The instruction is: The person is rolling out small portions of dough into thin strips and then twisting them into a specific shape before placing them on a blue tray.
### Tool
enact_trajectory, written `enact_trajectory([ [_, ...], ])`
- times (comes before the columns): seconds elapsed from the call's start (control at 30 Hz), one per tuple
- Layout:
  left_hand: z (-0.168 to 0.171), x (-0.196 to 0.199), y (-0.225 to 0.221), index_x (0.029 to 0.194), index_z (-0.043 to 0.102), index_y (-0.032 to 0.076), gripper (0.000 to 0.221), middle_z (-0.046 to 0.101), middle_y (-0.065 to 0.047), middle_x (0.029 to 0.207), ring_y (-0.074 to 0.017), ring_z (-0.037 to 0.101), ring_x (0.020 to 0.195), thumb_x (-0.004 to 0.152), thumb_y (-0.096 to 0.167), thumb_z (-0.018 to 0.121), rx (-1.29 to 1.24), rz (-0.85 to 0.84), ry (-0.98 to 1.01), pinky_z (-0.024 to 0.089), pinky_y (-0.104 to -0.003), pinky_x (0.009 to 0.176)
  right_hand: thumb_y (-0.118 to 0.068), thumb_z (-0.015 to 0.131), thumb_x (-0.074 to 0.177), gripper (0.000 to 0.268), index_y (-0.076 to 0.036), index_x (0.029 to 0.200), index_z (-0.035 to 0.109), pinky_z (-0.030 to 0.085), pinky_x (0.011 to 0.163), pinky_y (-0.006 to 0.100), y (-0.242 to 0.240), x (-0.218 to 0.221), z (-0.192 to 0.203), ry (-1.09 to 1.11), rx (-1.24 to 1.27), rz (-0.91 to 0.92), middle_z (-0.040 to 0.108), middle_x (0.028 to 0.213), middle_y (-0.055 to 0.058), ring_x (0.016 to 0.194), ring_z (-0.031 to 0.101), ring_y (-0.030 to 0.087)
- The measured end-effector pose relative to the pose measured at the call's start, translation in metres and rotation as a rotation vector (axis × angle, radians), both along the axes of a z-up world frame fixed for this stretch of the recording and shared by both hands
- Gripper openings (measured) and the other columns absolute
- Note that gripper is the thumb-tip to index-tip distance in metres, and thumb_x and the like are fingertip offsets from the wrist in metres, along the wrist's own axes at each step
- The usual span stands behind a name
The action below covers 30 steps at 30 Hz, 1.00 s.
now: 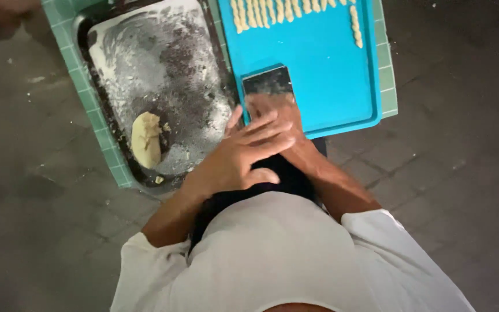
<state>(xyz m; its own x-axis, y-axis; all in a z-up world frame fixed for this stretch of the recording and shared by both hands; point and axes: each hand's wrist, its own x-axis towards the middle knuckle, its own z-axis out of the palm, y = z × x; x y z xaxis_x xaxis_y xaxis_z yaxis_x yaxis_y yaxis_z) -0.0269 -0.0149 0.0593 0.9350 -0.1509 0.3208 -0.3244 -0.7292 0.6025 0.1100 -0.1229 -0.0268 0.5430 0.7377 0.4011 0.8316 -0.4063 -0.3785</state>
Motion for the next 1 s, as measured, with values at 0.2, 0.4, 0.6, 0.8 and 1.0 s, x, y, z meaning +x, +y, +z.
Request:
enact_trajectory([
  [0.2,-0.066,-0.04,0.051,0.145,0.062,0.031,0.053,0.063,0.002,0.146,-0.0261,0.056,0.139,0.1,0.059,0.063,0.007,0.404,0.198,0.031,-0.06,0.114,-0.015,0.062,0.096,0.019,-0.008,0.098,0.079,0.058,0.083,0.047,-0.021,-0.015,0.005,0.029,0.147,0.105,0.078,0.092,0.013,0.09,0.074,0.036],
  [0.4,-0.088,-0.042,0.017,0.145,0.056,0.024,0.068,0.049,-0.007,0.149,-0.0343,0.048,0.135,0.088,0.051,0.082,0.151,0.358,0.174,0.032,-0.056,0.107,-0.015,0.063,0.111,0.022,-0.002,0.124,0.075,0.048,0.092,0.056,-0.017,0.064,0.017,-0.044,0.074,0.189,0.069,0.119,0.024,0.108,0.064,0.045],
  [0.6,-0.079,-0.032,-0.001,0.11,0.06,0.012,0.026,0.058,-0.012,0.124,-0.0313,0.053,0.112,0.093,0.026,0.075,0.257,0.281,0.073,0.038,-0.052,0.098,-0.005,0.071,0.106,0.02,0.001,0.123,0.078,0.048,0.078,0.052,0.012,0.075,-0.002,0.048,0.024,0.299,0.064,0.12,0.025,0.093,0.059,0.043],
  [0.8,-0.081,-0.032,0.0,0.1,0.06,0.008,0.028,0.058,-0.01,0.113,-0.0297,0.055,0.104,0.088,0.019,0.082,0.308,0.284,-0.089,0.04,-0.053,0.096,0.0,0.067,0.105,0.02,0.011,0.118,0.077,0.05,0.061,0.049,0.005,0.065,-0.009,0.194,0.118,0.318,0.067,0.103,0.029,0.083,0.063,0.045],
  [1.0,-0.092,-0.041,0.01,0.107,0.067,0.014,0.019,0.058,-0.005,0.122,-0.0266,0.057,0.115,0.099,0.031,0.072,0.115,0.279,0.049,0.032,-0.056,0.107,-0.004,0.064,0.105,0.02,0.009,0.118,0.073,0.051,0.066,0.048,0.002,0.04,0.012,0.106,0.149,0.232,0.063,0.108,0.026,0.086,0.063,0.04],
])
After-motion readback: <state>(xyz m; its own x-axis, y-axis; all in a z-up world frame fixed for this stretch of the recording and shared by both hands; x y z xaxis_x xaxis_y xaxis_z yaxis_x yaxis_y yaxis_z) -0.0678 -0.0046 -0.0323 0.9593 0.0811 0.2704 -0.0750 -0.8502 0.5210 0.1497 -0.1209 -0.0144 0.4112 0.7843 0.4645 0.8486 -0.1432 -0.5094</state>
